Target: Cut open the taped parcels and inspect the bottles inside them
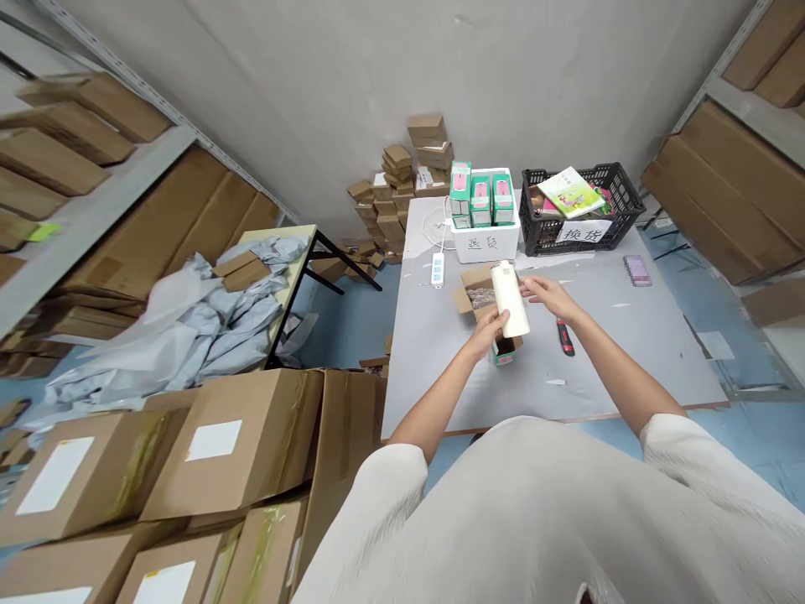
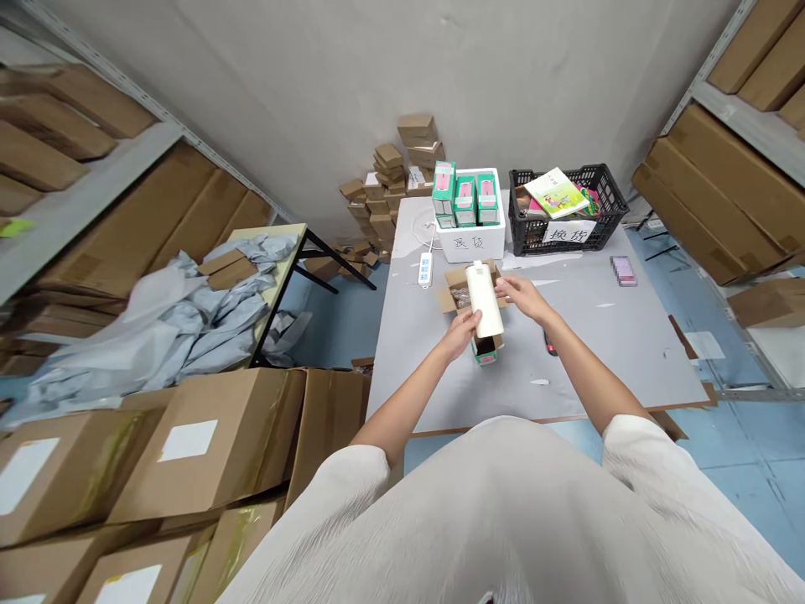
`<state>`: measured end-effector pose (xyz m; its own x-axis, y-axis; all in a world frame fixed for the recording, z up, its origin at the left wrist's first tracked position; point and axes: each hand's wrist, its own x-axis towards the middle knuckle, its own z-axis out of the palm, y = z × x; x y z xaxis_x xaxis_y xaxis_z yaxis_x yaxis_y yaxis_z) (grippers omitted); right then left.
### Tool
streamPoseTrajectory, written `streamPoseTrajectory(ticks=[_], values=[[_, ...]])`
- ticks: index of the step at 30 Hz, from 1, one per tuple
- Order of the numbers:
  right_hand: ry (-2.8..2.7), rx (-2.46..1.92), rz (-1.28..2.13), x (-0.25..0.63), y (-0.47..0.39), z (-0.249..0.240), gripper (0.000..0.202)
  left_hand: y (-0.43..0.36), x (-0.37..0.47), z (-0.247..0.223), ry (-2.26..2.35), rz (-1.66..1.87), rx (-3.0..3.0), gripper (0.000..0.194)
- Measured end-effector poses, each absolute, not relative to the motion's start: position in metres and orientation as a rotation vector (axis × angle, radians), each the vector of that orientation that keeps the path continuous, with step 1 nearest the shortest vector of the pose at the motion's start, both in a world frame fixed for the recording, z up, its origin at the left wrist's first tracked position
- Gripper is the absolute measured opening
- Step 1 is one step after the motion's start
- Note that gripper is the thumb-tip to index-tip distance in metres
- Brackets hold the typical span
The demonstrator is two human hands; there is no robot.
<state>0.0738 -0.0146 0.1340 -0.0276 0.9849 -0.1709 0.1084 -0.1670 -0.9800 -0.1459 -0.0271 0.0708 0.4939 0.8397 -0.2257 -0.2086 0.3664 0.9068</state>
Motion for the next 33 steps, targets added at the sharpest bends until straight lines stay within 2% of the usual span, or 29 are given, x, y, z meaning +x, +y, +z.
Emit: streamPoseTrajectory(ticks=[5,9,16,21,27,33], values=[[-1.157,-1.226,1.606,0.061,-0.022,0.123,0.06,-0.03,-0.153,0.075,0.636,0.746,0.758,0.066],[-1.043,-1.165,1.706,0.051,-0.023,0.119,0.062,-0.034,-0.155,0.08,0.603,0.706,0.744,0.061],[-0.975,-1.32,1.446,0.048,-0.024,0.118,0.064,-0.039,-0.149,0.087,0.919,0.741,0.977,0.066],[-0.948,-1.369,1.4,0.042,-0.028,0.117,0.061,-0.045,-0.139,0.093,1.139,0.83,1.24,0.081],[-0.91,-1.223,1.52,0.045,-0.031,0.124,0.065,-0.041,-0.144,0.101,0.802,0.914,1.145,0.082],[-0.913,-1.102,1.586,0.05,-0.035,0.132,0.063,-0.043,-0.148,0.101,0.71,0.745,1.059,0.076]])
